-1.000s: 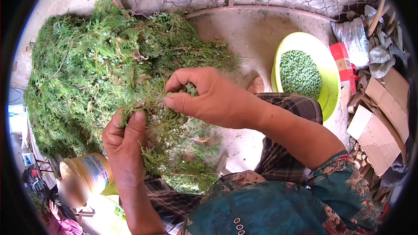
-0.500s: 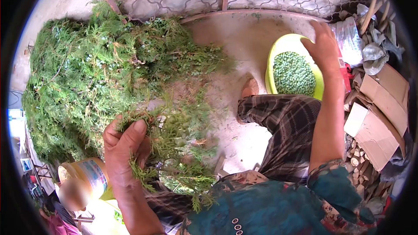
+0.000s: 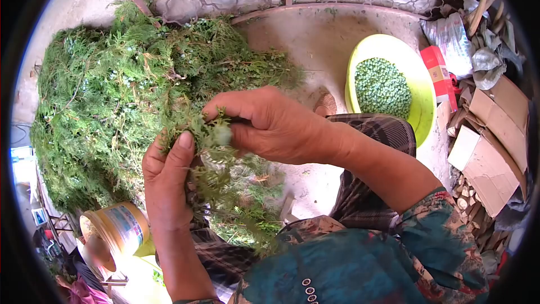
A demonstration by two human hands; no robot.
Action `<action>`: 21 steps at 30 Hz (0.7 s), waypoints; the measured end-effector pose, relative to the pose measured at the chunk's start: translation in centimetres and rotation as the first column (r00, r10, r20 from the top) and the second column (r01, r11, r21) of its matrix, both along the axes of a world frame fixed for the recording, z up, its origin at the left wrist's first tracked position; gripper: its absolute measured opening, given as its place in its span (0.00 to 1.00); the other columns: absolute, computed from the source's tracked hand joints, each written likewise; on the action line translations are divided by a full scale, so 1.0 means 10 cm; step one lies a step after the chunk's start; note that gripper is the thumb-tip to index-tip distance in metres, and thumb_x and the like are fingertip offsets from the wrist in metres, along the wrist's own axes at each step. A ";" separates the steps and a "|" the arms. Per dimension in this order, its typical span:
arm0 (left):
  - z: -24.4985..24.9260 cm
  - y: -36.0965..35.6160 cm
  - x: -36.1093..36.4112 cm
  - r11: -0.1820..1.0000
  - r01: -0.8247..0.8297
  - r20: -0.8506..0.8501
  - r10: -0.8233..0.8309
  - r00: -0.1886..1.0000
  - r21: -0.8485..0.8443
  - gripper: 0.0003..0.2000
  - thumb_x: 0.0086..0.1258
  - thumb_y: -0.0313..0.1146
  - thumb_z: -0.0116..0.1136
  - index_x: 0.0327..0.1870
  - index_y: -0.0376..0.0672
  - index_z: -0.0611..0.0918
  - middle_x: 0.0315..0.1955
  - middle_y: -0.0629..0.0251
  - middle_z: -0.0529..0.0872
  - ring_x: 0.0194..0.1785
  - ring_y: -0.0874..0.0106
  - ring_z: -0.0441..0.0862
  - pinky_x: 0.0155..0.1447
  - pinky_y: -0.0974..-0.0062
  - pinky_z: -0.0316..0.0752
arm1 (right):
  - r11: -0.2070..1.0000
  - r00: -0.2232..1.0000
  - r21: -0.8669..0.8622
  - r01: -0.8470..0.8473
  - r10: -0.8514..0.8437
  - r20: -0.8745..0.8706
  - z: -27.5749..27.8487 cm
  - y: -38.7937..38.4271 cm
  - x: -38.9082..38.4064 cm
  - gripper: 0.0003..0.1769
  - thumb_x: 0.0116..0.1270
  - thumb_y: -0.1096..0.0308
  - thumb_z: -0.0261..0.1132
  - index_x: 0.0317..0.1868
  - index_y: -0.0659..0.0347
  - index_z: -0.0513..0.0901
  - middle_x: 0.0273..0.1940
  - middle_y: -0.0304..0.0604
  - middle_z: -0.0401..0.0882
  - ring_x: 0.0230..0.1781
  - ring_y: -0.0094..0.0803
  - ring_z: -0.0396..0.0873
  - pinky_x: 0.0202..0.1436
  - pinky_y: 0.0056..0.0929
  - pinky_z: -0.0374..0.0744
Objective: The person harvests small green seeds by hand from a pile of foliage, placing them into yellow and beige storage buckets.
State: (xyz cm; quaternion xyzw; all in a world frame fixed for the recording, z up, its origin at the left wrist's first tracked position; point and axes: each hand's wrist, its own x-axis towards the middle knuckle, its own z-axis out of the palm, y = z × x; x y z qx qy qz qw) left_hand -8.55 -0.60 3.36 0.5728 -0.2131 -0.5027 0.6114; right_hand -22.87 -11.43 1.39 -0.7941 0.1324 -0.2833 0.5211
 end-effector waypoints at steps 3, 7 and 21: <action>-0.02 0.02 0.08 0.999 0.042 0.096 -0.044 0.994 0.022 0.07 0.64 0.30 0.58 0.40 0.38 0.79 0.24 0.72 0.80 0.21 0.85 0.71 0.24 0.86 0.66 | 0.947 0.994 -0.311 0.081 -0.099 -0.045 -0.12 -0.06 -0.02 0.11 0.55 0.79 0.56 0.40 0.64 0.74 0.27 0.47 0.74 0.27 0.35 0.77 0.30 0.31 0.74; 0.08 0.06 0.06 0.997 -0.008 0.086 0.002 0.996 0.075 0.06 0.61 0.30 0.60 0.36 0.40 0.79 0.16 0.75 0.75 0.14 0.86 0.63 0.15 0.88 0.55 | 0.744 0.910 -0.647 0.165 -0.368 -0.191 -0.11 -0.29 -0.14 0.08 0.57 0.78 0.56 0.39 0.64 0.74 0.28 0.43 0.75 0.28 0.31 0.78 0.29 0.31 0.76; 0.11 0.10 0.08 0.986 -0.002 0.099 -0.014 0.995 0.165 0.11 0.58 0.33 0.63 0.39 0.41 0.77 0.21 0.74 0.78 0.14 0.87 0.63 0.14 0.89 0.54 | 0.582 0.946 0.776 -0.244 0.320 0.058 0.04 0.03 -0.01 0.16 0.63 0.70 0.60 0.50 0.64 0.71 0.28 0.37 0.75 0.23 0.21 0.75 0.24 0.21 0.78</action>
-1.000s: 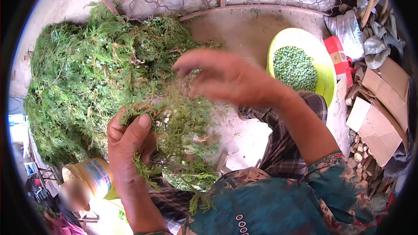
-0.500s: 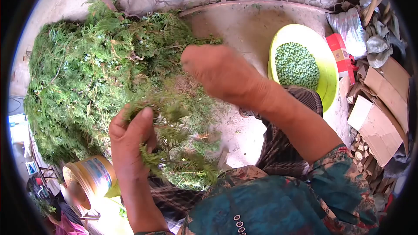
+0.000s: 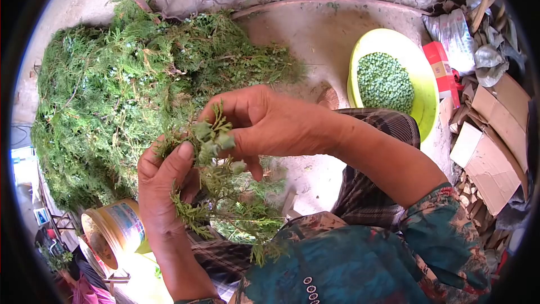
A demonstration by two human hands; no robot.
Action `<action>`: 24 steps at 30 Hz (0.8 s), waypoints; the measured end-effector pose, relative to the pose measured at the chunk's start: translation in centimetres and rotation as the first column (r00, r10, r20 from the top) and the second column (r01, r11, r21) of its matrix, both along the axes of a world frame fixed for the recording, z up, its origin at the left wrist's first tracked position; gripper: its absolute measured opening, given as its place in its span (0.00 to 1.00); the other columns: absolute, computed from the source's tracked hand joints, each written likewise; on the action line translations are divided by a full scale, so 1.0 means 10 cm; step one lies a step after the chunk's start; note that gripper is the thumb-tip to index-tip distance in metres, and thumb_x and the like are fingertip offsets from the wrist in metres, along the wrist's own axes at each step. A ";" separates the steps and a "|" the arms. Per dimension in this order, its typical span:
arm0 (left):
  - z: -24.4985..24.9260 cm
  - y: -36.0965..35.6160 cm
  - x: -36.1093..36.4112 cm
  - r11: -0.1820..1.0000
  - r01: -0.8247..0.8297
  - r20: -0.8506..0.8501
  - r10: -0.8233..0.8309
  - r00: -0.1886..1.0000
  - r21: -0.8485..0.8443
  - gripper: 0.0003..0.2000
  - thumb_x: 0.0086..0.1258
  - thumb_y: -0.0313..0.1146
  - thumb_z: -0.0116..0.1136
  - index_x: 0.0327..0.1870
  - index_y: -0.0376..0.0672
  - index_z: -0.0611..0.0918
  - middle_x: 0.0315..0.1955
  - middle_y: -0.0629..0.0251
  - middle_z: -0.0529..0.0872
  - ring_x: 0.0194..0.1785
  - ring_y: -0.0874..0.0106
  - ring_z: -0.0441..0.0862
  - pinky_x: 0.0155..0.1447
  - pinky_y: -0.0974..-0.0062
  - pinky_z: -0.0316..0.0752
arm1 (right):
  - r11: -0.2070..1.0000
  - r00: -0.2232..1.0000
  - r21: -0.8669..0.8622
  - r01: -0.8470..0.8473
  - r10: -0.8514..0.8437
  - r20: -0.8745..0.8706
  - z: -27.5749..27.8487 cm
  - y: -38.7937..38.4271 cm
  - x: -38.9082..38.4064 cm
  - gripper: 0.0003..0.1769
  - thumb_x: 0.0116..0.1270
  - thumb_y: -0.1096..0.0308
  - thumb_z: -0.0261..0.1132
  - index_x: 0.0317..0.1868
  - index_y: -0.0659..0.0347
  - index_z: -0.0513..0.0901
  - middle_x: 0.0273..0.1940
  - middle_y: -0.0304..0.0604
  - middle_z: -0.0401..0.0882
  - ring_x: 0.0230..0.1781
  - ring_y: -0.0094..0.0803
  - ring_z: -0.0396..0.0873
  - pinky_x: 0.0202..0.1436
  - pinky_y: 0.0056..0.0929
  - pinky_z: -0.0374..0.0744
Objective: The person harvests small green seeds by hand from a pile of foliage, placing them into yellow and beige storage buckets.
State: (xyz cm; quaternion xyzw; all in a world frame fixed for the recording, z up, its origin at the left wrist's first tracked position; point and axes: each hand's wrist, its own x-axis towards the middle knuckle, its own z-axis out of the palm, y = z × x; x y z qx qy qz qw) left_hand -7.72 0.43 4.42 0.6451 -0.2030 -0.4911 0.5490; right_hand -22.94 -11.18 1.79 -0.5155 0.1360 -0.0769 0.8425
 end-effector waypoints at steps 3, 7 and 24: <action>0.00 -0.02 -0.01 1.000 -0.030 -0.003 0.030 1.000 0.000 0.09 0.59 0.31 0.62 0.37 0.38 0.79 0.19 0.73 0.77 0.13 0.86 0.63 0.14 0.88 0.54 | 0.985 1.000 -0.175 0.014 -0.015 -0.007 0.01 0.02 0.01 0.10 0.65 0.67 0.59 0.44 0.63 0.73 0.25 0.35 0.73 0.20 0.20 0.73 0.21 0.21 0.75; -0.09 0.00 0.06 0.999 0.034 -0.029 -0.035 0.999 -0.040 0.07 0.59 0.30 0.62 0.35 0.39 0.79 0.18 0.75 0.75 0.14 0.86 0.63 0.14 0.88 0.54 | 0.958 0.983 -0.259 0.122 -0.152 -0.100 -0.06 -0.18 -0.07 0.08 0.66 0.66 0.57 0.39 0.62 0.73 0.25 0.35 0.72 0.18 0.19 0.71 0.16 0.20 0.69; -0.09 -0.02 -0.03 0.992 0.057 0.244 -0.028 0.969 -0.114 0.05 0.63 0.28 0.60 0.38 0.40 0.81 0.26 0.75 0.81 0.27 0.87 0.72 0.29 0.89 0.65 | 1.000 0.986 -0.013 0.026 -0.028 -0.163 0.00 0.05 0.06 0.23 0.61 0.51 0.63 0.42 0.64 0.73 0.23 0.33 0.68 0.19 0.18 0.69 0.15 0.18 0.69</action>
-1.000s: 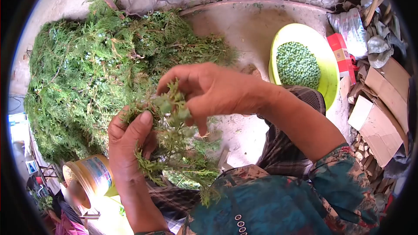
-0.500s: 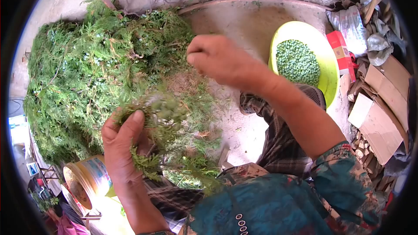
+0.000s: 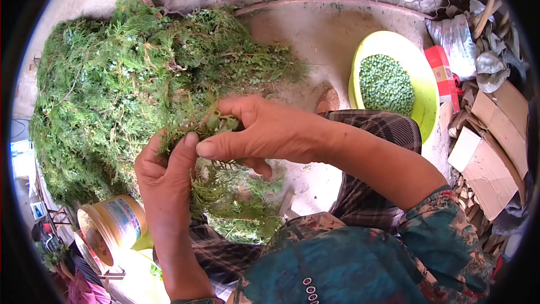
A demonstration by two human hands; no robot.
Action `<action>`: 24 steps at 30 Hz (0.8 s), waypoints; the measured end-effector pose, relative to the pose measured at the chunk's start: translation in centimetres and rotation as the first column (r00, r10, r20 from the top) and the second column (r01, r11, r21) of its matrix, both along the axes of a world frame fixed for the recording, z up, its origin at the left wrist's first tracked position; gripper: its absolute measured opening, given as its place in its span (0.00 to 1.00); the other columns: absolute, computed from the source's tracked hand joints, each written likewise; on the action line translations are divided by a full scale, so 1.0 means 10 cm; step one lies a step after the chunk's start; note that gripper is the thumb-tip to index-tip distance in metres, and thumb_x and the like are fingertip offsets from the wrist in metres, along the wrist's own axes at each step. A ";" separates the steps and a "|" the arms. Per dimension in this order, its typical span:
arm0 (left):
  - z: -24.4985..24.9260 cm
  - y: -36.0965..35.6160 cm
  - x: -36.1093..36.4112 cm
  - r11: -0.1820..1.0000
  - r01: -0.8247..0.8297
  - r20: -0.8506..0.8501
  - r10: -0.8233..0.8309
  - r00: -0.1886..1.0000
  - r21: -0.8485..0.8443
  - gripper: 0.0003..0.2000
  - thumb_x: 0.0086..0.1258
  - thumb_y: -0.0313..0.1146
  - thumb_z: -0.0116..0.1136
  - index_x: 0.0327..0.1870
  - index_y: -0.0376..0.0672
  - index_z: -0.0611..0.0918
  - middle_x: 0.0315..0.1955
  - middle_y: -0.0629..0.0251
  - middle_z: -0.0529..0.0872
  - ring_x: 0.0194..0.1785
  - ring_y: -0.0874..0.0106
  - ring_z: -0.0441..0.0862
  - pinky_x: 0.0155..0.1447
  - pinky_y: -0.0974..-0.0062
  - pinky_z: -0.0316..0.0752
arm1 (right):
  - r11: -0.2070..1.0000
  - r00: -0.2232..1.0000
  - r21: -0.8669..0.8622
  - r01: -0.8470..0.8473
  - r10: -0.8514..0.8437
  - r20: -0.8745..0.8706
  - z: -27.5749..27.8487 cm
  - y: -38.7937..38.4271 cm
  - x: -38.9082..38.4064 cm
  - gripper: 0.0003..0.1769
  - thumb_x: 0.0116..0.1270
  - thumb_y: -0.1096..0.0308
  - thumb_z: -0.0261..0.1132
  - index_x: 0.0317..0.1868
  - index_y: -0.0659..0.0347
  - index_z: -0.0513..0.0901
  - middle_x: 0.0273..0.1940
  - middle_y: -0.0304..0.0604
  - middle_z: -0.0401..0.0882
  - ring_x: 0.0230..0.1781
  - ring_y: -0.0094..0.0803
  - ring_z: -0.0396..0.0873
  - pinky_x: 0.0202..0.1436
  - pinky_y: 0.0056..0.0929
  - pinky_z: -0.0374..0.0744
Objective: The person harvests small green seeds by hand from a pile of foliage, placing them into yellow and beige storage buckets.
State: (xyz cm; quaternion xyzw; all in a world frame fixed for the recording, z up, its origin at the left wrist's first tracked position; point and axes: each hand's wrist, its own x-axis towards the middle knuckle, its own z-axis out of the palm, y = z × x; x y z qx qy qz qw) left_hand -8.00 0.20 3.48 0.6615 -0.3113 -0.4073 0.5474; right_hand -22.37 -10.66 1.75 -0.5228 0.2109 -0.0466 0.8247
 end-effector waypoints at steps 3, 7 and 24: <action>0.03 0.02 0.02 0.999 -0.021 -0.008 0.021 1.000 0.026 0.05 0.64 0.27 0.58 0.39 0.39 0.81 0.28 0.74 0.82 0.29 0.86 0.73 0.31 0.87 0.67 | 0.999 0.999 -0.012 -0.041 0.041 0.014 0.00 -0.03 -0.01 0.21 0.62 0.52 0.63 0.41 0.63 0.74 0.20 0.30 0.67 0.15 0.16 0.65 0.15 0.17 0.66; 0.01 0.04 0.04 0.998 0.013 -0.059 -0.009 0.998 0.055 0.06 0.63 0.28 0.60 0.38 0.39 0.81 0.29 0.72 0.83 0.28 0.87 0.72 0.30 0.88 0.65 | 0.983 0.996 -0.163 -0.087 0.085 -0.019 0.02 -0.12 -0.05 0.18 0.63 0.54 0.63 0.38 0.62 0.75 0.20 0.31 0.68 0.15 0.15 0.64 0.15 0.18 0.65; 0.02 -0.03 0.03 0.991 -0.109 -0.119 0.118 0.986 0.082 0.10 0.61 0.31 0.62 0.41 0.38 0.79 0.22 0.73 0.79 0.20 0.85 0.71 0.22 0.88 0.66 | 0.512 0.868 -0.701 0.496 -0.267 0.419 -0.12 -0.07 0.11 0.15 0.62 0.58 0.64 0.36 0.62 0.75 0.25 0.35 0.76 0.23 0.25 0.73 0.29 0.25 0.73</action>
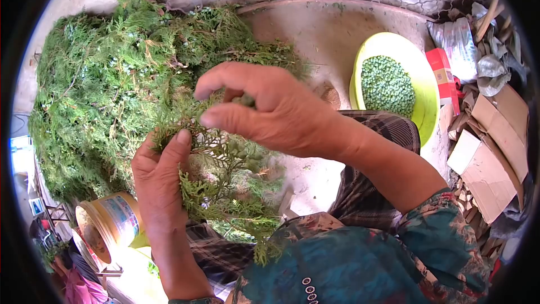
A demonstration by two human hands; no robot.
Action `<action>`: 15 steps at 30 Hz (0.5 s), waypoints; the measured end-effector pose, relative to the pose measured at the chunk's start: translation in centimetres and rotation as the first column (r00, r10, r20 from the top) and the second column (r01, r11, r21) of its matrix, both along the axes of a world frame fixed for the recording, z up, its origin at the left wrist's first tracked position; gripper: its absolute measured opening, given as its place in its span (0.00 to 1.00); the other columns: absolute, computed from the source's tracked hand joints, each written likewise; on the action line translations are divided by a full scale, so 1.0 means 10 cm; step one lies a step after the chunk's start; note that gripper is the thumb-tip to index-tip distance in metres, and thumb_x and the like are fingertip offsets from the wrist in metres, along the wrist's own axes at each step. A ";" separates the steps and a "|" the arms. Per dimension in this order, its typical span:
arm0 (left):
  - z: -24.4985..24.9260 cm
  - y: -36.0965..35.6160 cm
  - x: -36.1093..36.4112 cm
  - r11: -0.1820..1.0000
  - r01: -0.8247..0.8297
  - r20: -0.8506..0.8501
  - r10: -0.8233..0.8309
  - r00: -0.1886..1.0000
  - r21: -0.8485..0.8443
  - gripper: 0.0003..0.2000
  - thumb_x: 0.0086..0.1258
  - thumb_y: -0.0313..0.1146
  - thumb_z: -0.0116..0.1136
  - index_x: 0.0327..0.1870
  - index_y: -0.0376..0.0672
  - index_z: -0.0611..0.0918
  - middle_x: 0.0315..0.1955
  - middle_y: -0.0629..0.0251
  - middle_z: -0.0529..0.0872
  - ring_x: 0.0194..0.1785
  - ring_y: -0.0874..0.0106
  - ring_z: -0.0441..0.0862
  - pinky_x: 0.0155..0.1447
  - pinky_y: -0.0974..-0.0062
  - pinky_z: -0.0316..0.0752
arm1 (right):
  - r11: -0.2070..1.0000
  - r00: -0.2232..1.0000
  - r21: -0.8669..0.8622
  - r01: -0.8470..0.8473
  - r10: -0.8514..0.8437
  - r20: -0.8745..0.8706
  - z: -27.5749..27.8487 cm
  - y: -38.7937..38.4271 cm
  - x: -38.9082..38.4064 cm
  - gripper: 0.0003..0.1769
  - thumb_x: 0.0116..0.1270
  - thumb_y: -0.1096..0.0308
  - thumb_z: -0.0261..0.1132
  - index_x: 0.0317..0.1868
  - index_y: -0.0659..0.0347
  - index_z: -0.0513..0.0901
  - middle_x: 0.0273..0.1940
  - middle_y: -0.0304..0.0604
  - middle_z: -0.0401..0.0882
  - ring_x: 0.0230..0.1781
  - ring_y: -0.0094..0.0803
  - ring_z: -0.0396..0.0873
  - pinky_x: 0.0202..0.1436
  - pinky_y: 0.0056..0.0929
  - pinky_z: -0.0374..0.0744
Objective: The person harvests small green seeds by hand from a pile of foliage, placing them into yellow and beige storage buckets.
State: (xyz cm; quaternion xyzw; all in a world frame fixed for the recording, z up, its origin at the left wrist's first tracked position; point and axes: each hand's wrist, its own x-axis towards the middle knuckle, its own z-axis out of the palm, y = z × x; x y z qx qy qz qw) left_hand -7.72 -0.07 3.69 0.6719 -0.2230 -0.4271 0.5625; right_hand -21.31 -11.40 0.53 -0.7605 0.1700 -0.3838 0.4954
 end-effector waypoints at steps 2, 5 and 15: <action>-0.01 -0.02 -0.05 1.000 -0.017 0.009 0.017 1.000 -0.012 0.08 0.61 0.31 0.61 0.38 0.39 0.79 0.19 0.75 0.76 0.17 0.86 0.67 0.19 0.88 0.61 | 1.000 0.993 0.015 -0.006 0.007 -0.122 0.03 0.03 -0.01 0.13 0.61 0.61 0.64 0.39 0.62 0.75 0.28 0.39 0.77 0.30 0.33 0.76 0.33 0.31 0.74; -0.02 -0.03 -0.08 0.999 -0.041 0.015 0.041 0.999 -0.004 0.05 0.62 0.30 0.60 0.35 0.41 0.78 0.16 0.76 0.73 0.14 0.87 0.63 0.16 0.88 0.55 | 0.994 0.973 -0.048 -0.094 0.082 -0.215 0.02 -0.02 -0.01 0.12 0.60 0.65 0.63 0.40 0.62 0.74 0.32 0.46 0.76 0.30 0.39 0.76 0.34 0.32 0.73; 0.06 0.01 0.08 0.963 -0.267 -0.229 0.270 0.935 0.045 0.06 0.61 0.31 0.60 0.32 0.44 0.74 0.13 0.79 0.66 0.11 0.85 0.58 0.12 0.87 0.51 | 0.420 0.947 0.849 -0.321 0.131 0.293 0.13 -0.23 -0.22 0.13 0.65 0.59 0.58 0.36 0.61 0.72 0.31 0.42 0.75 0.16 0.16 0.66 0.11 0.15 0.64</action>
